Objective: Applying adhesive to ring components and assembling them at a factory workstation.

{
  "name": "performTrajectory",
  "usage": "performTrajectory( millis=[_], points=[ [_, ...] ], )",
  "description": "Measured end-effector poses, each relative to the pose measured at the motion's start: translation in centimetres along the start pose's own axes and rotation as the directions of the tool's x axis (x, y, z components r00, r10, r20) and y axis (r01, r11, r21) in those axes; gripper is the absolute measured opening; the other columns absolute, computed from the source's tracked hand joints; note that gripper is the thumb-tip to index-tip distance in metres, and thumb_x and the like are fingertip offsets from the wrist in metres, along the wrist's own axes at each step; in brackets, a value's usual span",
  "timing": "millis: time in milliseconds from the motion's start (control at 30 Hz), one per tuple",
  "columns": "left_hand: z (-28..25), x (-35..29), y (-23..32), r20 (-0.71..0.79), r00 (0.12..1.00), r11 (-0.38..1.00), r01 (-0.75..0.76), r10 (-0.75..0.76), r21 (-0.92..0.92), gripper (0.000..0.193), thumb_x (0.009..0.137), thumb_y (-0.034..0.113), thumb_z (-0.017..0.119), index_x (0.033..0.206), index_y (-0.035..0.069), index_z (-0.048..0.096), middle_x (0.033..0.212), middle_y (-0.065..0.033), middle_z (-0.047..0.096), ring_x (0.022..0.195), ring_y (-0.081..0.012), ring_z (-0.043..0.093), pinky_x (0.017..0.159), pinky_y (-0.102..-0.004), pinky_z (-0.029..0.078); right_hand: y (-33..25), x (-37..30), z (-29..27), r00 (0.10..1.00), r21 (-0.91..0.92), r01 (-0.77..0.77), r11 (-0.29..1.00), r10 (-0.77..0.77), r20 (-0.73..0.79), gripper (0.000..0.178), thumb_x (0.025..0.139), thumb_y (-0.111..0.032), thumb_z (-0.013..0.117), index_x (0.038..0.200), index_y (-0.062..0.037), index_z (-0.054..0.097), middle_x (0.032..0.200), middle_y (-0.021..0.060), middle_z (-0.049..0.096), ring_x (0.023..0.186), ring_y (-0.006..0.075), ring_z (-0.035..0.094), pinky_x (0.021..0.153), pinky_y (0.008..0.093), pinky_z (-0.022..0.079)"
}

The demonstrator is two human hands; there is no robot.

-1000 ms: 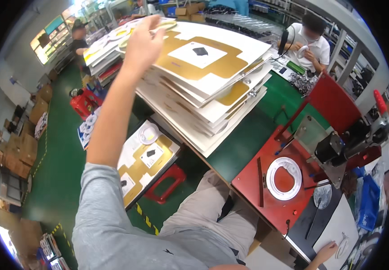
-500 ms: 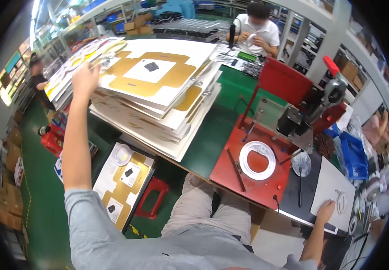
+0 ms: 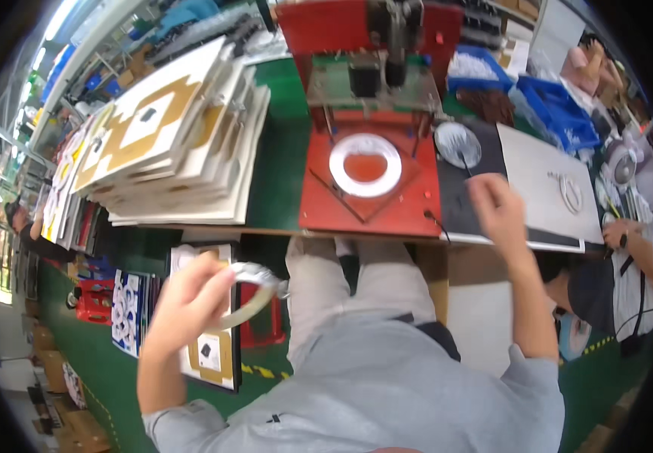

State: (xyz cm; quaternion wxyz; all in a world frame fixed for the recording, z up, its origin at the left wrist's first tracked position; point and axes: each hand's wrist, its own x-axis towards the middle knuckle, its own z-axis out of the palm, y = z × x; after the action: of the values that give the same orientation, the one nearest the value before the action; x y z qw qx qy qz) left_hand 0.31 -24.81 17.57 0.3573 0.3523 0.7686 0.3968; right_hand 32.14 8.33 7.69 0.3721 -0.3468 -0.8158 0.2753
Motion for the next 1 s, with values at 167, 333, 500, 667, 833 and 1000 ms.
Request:
performTrajectory(
  millis=[167,333,500,667,833,1000],
  points=[
    [10.2,5.4,-9.9,0.295,0.938,0.635,0.343,-0.184,-0.692,0.029,0.106,0.035,0.059,0.098,0.007,0.057,0.075,-0.0064,0.060,0.058,-0.0160,0.056,0.056,-0.0352,0.052,-7.2,-9.4,7.9,0.780,0.389,0.310,0.868,-0.466,0.418,0.023,0.095,-0.019,0.071,0.112,-0.0022,0.068,0.102,0.0142,0.069,0.097,0.0349,0.066,0.088,0.0421,0.053],
    [16.0,5.4,-12.7,0.358,0.927,-0.096,0.349,-0.110,-0.932,0.030,0.107,0.028,0.057,0.090,0.004,0.063,0.091,-0.0156,0.072,0.083,-0.0261,0.073,0.088,-0.0462,0.062,-7.5,-14.1,11.9,0.762,0.357,0.175,0.917,-0.356,0.541,0.024,0.100,-0.024,0.065,0.111,-0.0024,0.064,0.100,0.0151,0.067,0.104,0.0353,0.063,0.096,0.0434,0.048],
    [16.7,4.0,-9.9,0.306,0.930,0.228,0.349,-0.203,-0.909,0.029,0.106,0.030,0.060,0.089,0.006,0.062,0.089,-0.0140,0.072,0.079,-0.0212,0.070,0.079,-0.0380,0.059,-7.1,-13.7,11.0,0.759,0.465,0.036,0.885,-0.327,0.563,0.026,0.105,-0.024,0.059,0.099,-0.0011,0.068,0.084,0.0137,0.067,0.074,0.0298,0.064,0.070,0.0416,0.051],
    [16.9,4.7,-11.0,-0.207,0.974,0.909,-0.165,0.089,-0.383,0.017,0.099,0.017,0.073,0.101,0.001,0.067,0.090,-0.0073,0.068,0.081,-0.0121,0.062,0.080,-0.0277,0.052,-6.7,-10.8,8.1,0.757,0.631,-0.503,0.591,-0.052,0.652,0.038,0.109,-0.027,0.053,0.083,-0.0014,0.066,0.062,-0.0013,0.048,0.058,0.0066,0.044,0.054,0.0270,0.034],
    [16.6,6.7,-7.8,0.072,0.890,0.752,-0.335,0.451,-0.567,0.031,0.111,0.017,0.051,0.129,-0.005,0.064,0.117,-0.0129,0.073,0.108,-0.0185,0.069,0.093,-0.0299,0.053,-4.9,-8.4,7.2,0.777,0.759,-0.629,0.167,0.112,0.619,0.047,0.110,-0.030,0.047,0.075,-0.0025,0.059,0.054,-0.0042,0.039,0.045,0.0038,0.028,0.044,0.0238,0.023],
    [17.7,8.5,-6.0,0.023,0.869,0.636,-0.343,0.494,-0.691,0.032,0.110,0.014,0.052,0.134,-0.007,0.059,0.114,-0.0168,0.073,0.105,-0.0218,0.072,0.093,-0.0333,0.057,-4.7,-4.7,6.6,0.855,0.850,-0.519,0.090,0.073,0.514,0.053,0.113,-0.031,0.033,0.071,-0.0067,0.054,0.049,-0.0067,0.030,0.041,0.0067,0.025,0.040,0.0240,0.024]
  ],
)
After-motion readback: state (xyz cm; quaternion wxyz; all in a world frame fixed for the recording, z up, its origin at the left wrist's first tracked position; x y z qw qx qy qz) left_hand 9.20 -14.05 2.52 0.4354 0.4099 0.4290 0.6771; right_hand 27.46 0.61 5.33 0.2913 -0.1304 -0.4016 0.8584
